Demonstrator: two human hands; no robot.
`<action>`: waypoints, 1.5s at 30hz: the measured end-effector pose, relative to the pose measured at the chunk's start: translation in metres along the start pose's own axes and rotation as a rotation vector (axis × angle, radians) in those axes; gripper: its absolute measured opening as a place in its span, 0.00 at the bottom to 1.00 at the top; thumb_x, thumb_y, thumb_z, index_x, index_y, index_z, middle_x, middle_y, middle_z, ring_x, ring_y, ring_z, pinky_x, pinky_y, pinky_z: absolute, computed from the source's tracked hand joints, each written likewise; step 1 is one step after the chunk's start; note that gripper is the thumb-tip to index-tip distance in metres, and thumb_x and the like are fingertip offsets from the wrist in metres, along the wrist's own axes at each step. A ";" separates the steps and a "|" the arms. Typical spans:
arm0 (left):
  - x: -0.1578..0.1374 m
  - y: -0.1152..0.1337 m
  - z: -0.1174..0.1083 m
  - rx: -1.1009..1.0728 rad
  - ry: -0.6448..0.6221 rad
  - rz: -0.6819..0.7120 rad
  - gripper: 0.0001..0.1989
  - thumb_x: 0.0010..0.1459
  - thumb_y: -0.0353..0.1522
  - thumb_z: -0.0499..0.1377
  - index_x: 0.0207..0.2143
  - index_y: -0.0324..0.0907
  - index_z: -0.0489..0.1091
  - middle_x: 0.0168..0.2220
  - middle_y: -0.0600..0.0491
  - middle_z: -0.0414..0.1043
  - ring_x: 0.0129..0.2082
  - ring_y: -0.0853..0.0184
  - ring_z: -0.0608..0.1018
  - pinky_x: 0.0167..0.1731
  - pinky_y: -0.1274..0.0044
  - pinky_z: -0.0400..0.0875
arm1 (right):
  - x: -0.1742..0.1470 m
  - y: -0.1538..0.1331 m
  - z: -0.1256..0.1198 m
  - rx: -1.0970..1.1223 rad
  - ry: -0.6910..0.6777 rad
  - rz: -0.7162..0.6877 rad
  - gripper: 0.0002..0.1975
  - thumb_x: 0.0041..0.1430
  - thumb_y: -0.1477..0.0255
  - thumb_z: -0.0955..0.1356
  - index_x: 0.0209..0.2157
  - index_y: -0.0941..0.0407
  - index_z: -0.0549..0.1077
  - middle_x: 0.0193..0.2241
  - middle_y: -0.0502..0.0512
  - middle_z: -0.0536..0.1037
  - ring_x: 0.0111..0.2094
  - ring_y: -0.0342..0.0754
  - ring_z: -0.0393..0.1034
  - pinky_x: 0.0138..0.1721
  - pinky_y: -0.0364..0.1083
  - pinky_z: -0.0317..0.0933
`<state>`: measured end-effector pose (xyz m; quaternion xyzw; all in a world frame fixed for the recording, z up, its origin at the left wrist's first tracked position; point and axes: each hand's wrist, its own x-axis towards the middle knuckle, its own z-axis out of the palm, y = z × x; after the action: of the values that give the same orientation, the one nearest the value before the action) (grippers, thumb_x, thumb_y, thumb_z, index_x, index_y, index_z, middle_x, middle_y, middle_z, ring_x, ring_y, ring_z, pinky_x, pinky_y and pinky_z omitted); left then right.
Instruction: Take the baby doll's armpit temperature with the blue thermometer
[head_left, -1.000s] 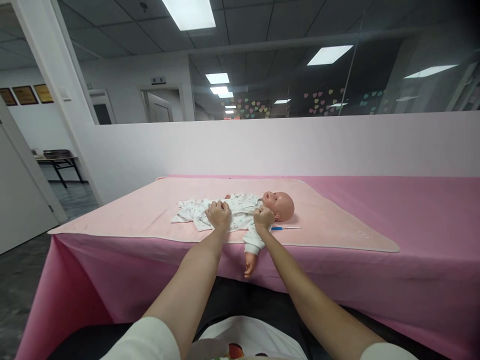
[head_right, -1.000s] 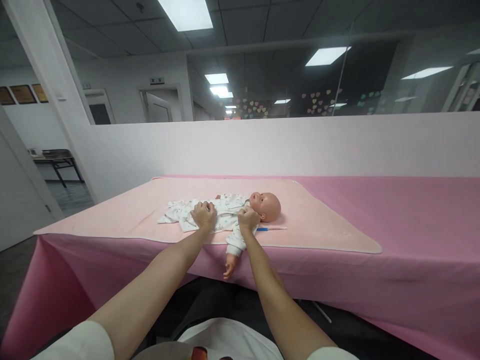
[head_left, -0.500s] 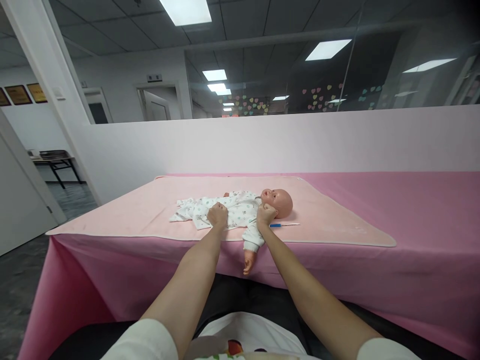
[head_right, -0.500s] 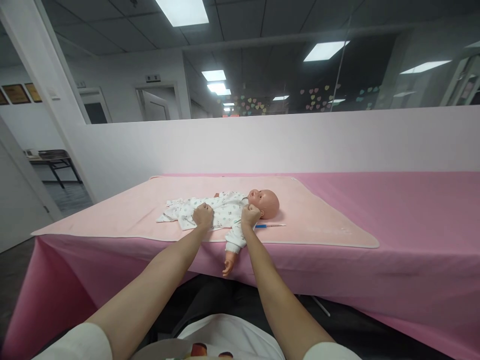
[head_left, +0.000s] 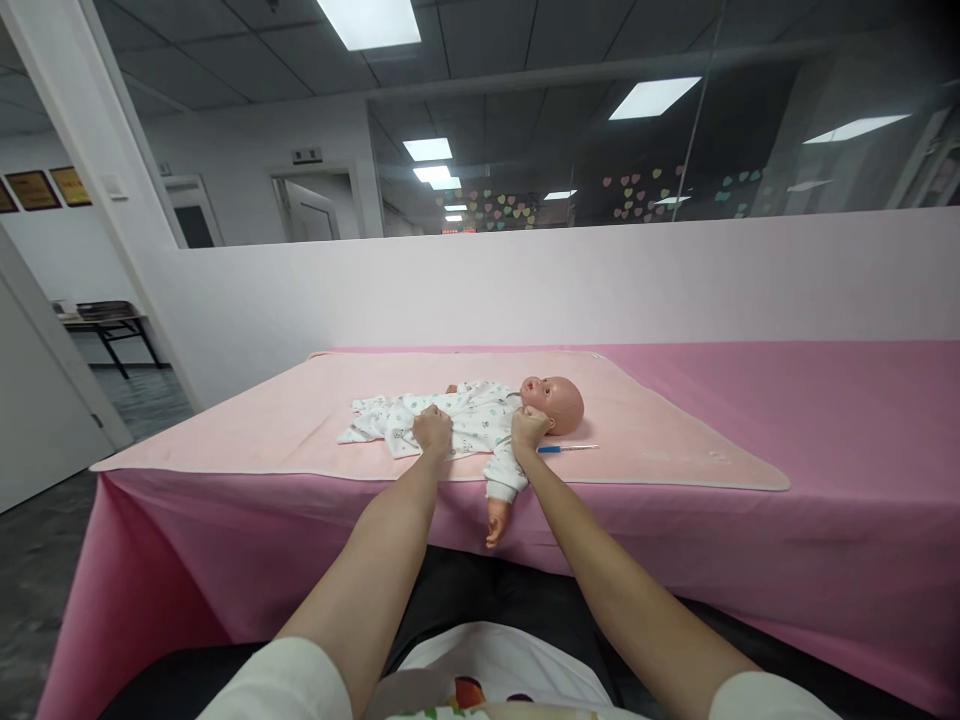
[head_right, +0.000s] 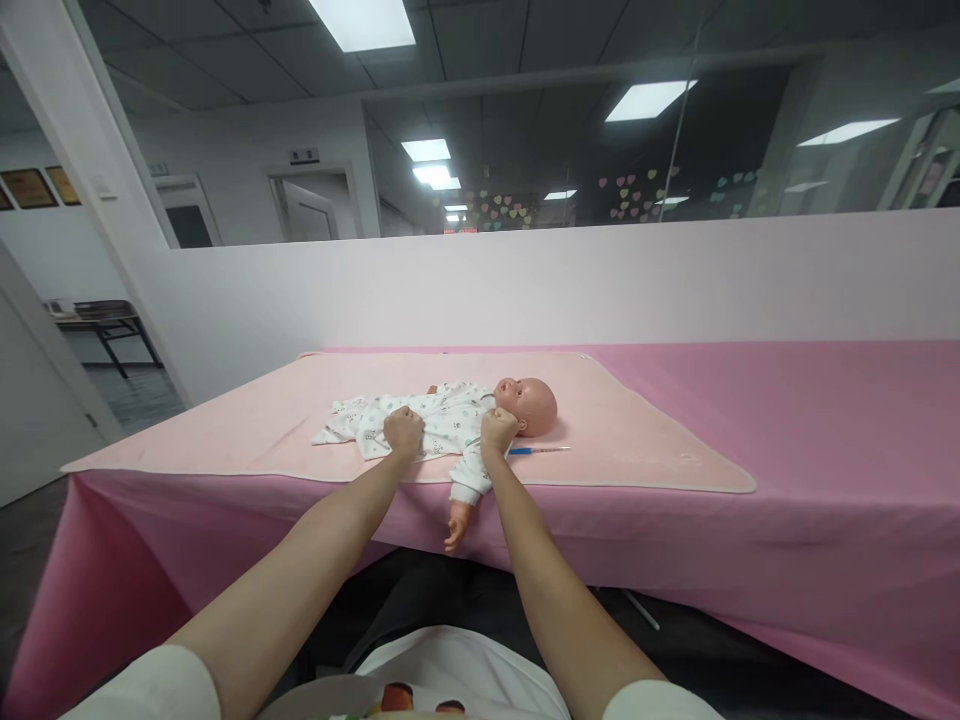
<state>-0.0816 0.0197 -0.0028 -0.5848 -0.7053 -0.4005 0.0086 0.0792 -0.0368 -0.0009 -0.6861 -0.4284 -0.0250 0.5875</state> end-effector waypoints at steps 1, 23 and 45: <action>0.000 0.000 0.000 0.001 0.002 0.000 0.09 0.51 0.26 0.50 0.21 0.40 0.67 0.21 0.51 0.66 0.24 0.67 0.67 0.22 0.77 0.48 | 0.000 -0.001 -0.001 0.000 0.000 -0.003 0.18 0.58 0.66 0.64 0.47 0.61 0.66 0.46 0.59 0.68 0.43 0.48 0.66 0.43 0.51 0.64; -0.027 0.007 -0.029 -0.170 0.108 0.367 0.07 0.56 0.32 0.50 0.27 0.42 0.64 0.28 0.53 0.68 0.31 0.67 0.68 0.31 0.77 0.56 | 0.005 0.009 0.017 0.116 0.057 0.089 0.11 0.56 0.72 0.65 0.23 0.63 0.71 0.20 0.47 0.70 0.23 0.39 0.65 0.27 0.40 0.62; -0.028 -0.005 -0.030 -0.218 0.047 0.300 0.07 0.51 0.30 0.50 0.26 0.43 0.67 0.32 0.52 0.70 0.37 0.61 0.68 0.39 0.69 0.57 | 0.004 0.013 0.030 0.282 0.091 -0.032 0.18 0.46 0.73 0.61 0.12 0.54 0.45 0.10 0.43 0.46 0.16 0.38 0.40 0.19 0.42 0.38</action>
<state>-0.0907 -0.0204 0.0020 -0.6713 -0.5624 -0.4823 0.0210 0.0757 -0.0086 -0.0187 -0.5880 -0.4114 -0.0051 0.6964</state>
